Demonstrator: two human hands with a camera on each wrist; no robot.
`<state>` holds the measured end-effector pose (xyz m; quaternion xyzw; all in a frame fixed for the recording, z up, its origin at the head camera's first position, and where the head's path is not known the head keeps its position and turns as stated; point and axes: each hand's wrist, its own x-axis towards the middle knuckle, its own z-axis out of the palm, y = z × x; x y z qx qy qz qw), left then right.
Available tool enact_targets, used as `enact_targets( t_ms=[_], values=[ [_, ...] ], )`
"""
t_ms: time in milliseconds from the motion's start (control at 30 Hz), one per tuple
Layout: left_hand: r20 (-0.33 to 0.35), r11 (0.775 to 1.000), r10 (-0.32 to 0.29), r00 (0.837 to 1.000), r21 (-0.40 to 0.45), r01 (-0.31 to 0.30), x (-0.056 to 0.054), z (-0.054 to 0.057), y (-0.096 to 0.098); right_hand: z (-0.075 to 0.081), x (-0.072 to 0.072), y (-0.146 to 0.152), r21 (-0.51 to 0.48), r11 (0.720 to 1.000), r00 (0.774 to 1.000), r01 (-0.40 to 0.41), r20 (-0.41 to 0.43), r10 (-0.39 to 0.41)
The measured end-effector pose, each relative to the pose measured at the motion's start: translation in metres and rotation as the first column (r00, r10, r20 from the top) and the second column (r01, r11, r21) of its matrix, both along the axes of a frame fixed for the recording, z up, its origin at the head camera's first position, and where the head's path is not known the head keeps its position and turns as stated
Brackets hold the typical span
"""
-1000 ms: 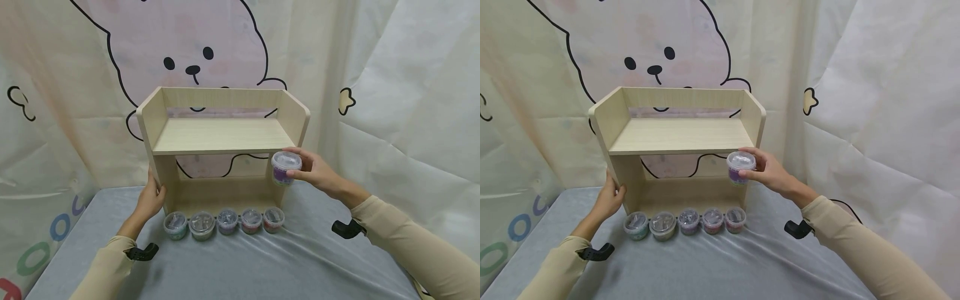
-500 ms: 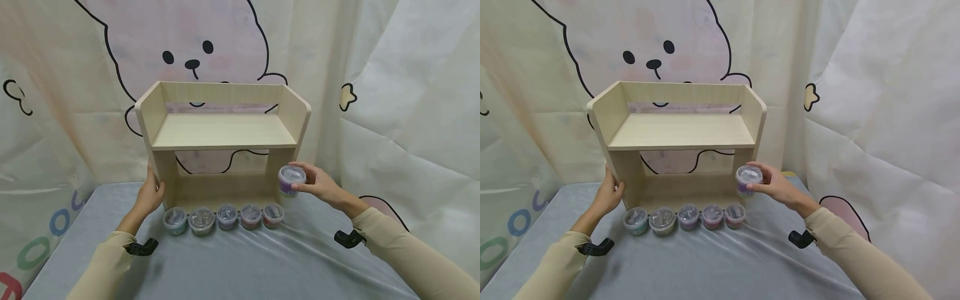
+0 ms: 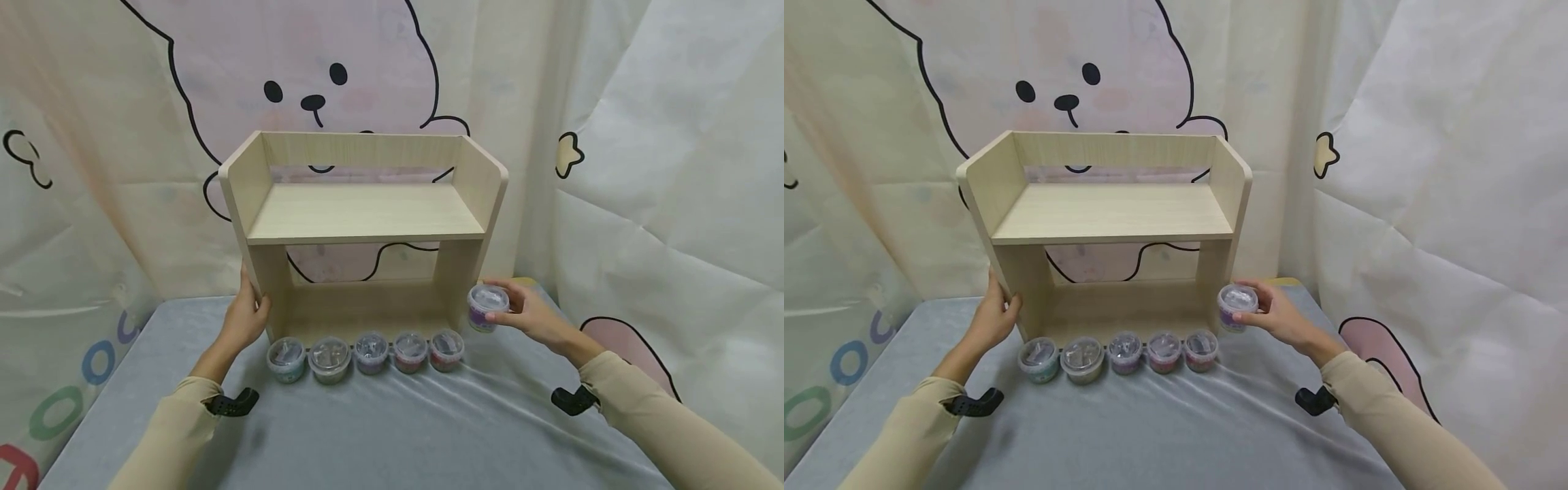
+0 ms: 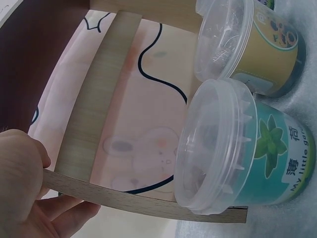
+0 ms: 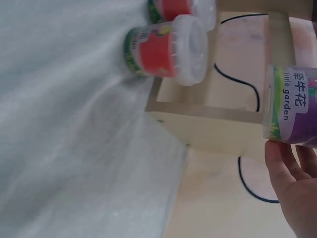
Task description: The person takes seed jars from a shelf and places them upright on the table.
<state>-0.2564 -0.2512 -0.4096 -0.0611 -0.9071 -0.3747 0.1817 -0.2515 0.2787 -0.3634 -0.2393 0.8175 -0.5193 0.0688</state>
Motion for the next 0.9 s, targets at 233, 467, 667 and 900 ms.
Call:
enact_targets(
  t_ms=[233, 467, 667, 900],
  values=[
    [-0.008, 1.0, -0.002, 1.0, -0.002, 0.002, 0.0, 0.0, 0.0, -0.015, 0.002, 0.006, 0.023, 1.0, 1.0, 0.007, 0.02, -0.008],
    [-0.018, 1.0, 0.003, 1.0, -0.004, -0.003, -0.001, 0.0, 0.001, -0.032, 0.0, 0.012, 0.027, 0.999, 0.999, 0.038, 0.029, -0.039],
    [-0.006, 1.0, 0.004, 1.0, -0.002, -0.004, -0.002, 0.0, 0.0, -0.044, -0.003, 0.018, 0.061, 0.997, 0.997, 0.052, 0.049, -0.055],
    [0.008, 1.0, 0.006, 1.0, 0.005, -0.007, -0.001, 0.001, 0.001, -0.064, -0.007, 0.023, 0.053, 0.997, 0.994, 0.061, 0.09, -0.065]
  ],
)
